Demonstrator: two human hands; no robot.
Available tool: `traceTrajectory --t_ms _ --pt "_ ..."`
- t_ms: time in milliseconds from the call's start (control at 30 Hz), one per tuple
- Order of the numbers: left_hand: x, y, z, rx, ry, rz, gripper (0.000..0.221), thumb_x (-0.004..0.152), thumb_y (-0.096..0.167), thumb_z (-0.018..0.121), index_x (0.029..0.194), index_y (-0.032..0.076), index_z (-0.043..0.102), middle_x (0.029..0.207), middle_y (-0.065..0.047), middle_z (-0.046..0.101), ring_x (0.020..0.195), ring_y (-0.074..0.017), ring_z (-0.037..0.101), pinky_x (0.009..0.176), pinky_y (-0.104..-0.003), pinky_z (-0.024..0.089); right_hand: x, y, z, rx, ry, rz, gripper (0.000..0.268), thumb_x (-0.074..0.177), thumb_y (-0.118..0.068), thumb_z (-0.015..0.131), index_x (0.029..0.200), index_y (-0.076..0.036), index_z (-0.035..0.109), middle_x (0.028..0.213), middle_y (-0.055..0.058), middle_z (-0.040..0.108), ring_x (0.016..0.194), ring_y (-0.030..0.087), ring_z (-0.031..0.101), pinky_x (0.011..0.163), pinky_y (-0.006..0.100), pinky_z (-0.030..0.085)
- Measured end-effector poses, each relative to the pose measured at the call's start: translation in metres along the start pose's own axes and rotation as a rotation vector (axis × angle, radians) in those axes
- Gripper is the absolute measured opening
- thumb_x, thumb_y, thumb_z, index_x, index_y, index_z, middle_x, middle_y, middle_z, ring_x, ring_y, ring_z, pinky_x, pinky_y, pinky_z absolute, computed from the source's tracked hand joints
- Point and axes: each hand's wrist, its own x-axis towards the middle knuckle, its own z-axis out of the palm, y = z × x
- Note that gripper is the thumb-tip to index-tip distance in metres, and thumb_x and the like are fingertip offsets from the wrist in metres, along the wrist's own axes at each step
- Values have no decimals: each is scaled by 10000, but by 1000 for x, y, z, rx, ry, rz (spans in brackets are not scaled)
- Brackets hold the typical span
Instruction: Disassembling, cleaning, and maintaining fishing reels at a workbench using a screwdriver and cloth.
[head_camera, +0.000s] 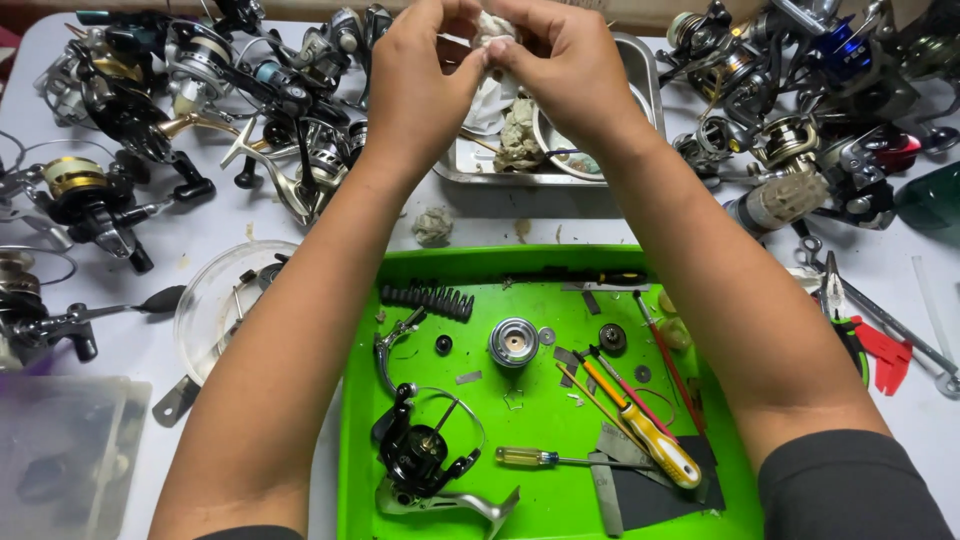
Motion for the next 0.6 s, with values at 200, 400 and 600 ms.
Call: traceTrajectory --t_ms 200,400,600 --pt "-4 8 -9 -171 -221 -242 229 967 123 594 1078 143 793 835 57 759 719 -55 648 643 -251 525 -2 -2 4 -137 133 -43 74 960 -88 806 1018 -45 819 919 28 805 803 33 667 670 195 536" --pt "-14 19 -16 -263 -137 -382 108 942 164 725 965 127 824 744 39 758 614 -42 662 588 -194 576 -9 -4 6 219 89 141 97 948 -81 795 991 -32 723 900 57 769 839 91 739 777 199 621" --pt "-16 26 -13 -268 -99 -285 192 982 124 615 1068 84 782 835 5 768 718 -81 693 640 -231 575 -18 -19 1 -110 96 2 133 998 -78 721 1109 -66 792 914 -17 772 778 32 628 666 202 508"
